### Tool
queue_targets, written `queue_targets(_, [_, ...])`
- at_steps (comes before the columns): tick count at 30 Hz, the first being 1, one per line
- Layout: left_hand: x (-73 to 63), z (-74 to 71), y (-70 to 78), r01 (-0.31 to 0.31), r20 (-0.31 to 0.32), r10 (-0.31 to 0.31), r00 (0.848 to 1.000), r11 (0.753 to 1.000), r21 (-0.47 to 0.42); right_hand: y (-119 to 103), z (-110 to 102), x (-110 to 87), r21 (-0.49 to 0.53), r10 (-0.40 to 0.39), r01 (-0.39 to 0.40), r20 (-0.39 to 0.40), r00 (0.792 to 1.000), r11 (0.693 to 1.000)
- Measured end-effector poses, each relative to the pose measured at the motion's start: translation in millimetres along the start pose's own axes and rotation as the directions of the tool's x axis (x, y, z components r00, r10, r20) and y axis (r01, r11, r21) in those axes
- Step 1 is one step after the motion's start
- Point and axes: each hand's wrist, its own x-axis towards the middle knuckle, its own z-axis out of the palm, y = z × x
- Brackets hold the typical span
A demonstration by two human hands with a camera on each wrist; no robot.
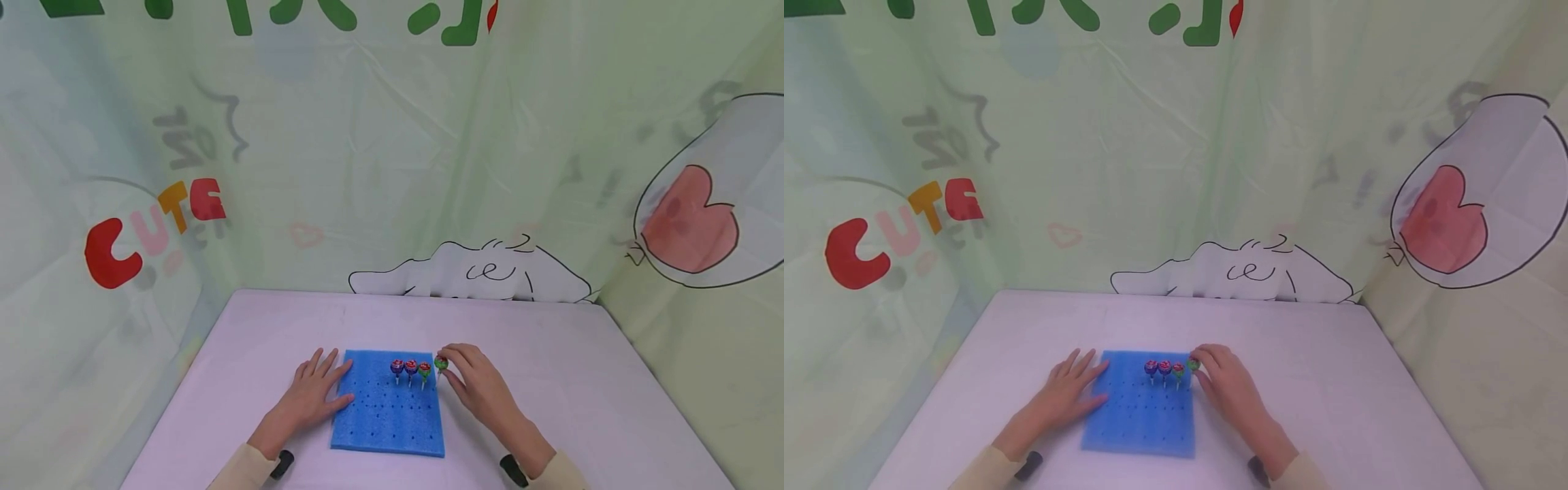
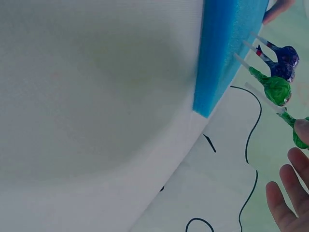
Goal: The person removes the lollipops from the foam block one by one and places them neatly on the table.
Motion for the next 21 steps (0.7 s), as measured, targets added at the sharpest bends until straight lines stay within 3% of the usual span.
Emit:
queue_targets(9, [0.2,0.9,-0.6,-0.009,-0.013,0.01,1.0,1.0,0.006,-2.7,-6.6,2.9,0.018,0.014,-0.014,0.01,1.0,1.0])
queue_targets(21, [-0.7,0.4,1.3,-0.018,-0.037,0.018,0.999,1.0,0.014,1.2,-5.3,1.1,0.052,0.127,-0.132,0.105,0.986,0.99])
